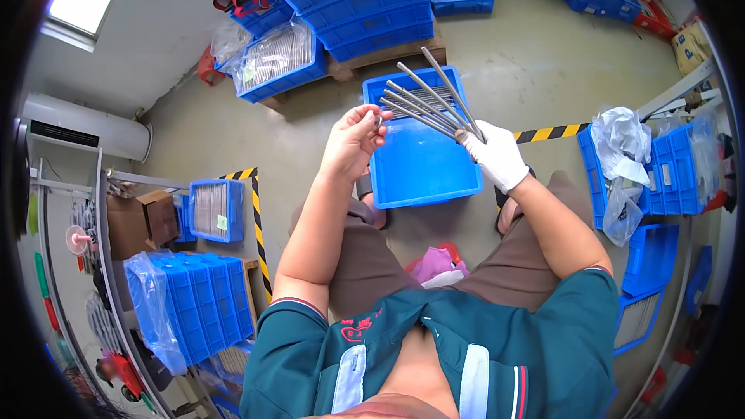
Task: Sorting and arranging metal rods into a specific tray layout within a manufacturing environment.
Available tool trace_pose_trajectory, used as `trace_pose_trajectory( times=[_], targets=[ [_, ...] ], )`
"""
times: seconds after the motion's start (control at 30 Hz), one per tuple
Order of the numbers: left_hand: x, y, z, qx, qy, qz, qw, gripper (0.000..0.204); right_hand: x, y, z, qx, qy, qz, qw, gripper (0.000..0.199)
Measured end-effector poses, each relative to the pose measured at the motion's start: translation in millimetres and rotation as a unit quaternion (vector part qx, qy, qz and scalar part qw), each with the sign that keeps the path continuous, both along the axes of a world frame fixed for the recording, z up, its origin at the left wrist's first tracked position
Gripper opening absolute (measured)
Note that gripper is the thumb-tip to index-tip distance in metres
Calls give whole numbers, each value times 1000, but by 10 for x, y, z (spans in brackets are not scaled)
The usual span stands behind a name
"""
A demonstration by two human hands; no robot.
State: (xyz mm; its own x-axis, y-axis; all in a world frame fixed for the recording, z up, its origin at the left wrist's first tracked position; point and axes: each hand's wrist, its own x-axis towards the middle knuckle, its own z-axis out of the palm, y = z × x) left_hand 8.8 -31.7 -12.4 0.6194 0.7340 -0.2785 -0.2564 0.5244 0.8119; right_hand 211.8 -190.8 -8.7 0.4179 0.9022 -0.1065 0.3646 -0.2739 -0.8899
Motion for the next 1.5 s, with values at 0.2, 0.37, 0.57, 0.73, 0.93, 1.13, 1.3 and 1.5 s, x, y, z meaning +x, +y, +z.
trace_pose_trajectory(
  times=[0.2, 0.37, 0.57, 0.73, 0.93, 1.13, 1.3, 1.5],
  targets=[
    [-72, 116, -77, -111, -108, -42, 987, 20, 16, 29, -44, 34, -45, 13, 998, 33],
    [-78, 166, -141, -174, -197, -9, 965, 26, 7, 27, -32, 25, -53, 33, 998, 30],
    [-12, 114, -113, -187, -240, -3, 953, 23, -42, 54, -29, 68, -169, 50, 982, 26],
    [-14, 128, -118, -181, -234, -27, 955, 23, -50, 77, 15, 70, -203, 60, 975, 22],
    [-27, 126, -60, -185, -236, -49, 953, 22, -48, 67, 104, 97, -241, 65, 964, 18],
    [-57, 113, 6, -157, -220, -110, 957, 21, 30, 69, 128, 132, -268, 75, 951, 14],
    [-2, -28, 64, 16, -30, -48, 998, 28, 46, 72, 120, 94, -237, 76, 964, 16],
    [-26, 7, 229, 64, -18, -100, 993, 52, 134, 94, 88, 22, -126, 70, 989, 27]
  ],
)
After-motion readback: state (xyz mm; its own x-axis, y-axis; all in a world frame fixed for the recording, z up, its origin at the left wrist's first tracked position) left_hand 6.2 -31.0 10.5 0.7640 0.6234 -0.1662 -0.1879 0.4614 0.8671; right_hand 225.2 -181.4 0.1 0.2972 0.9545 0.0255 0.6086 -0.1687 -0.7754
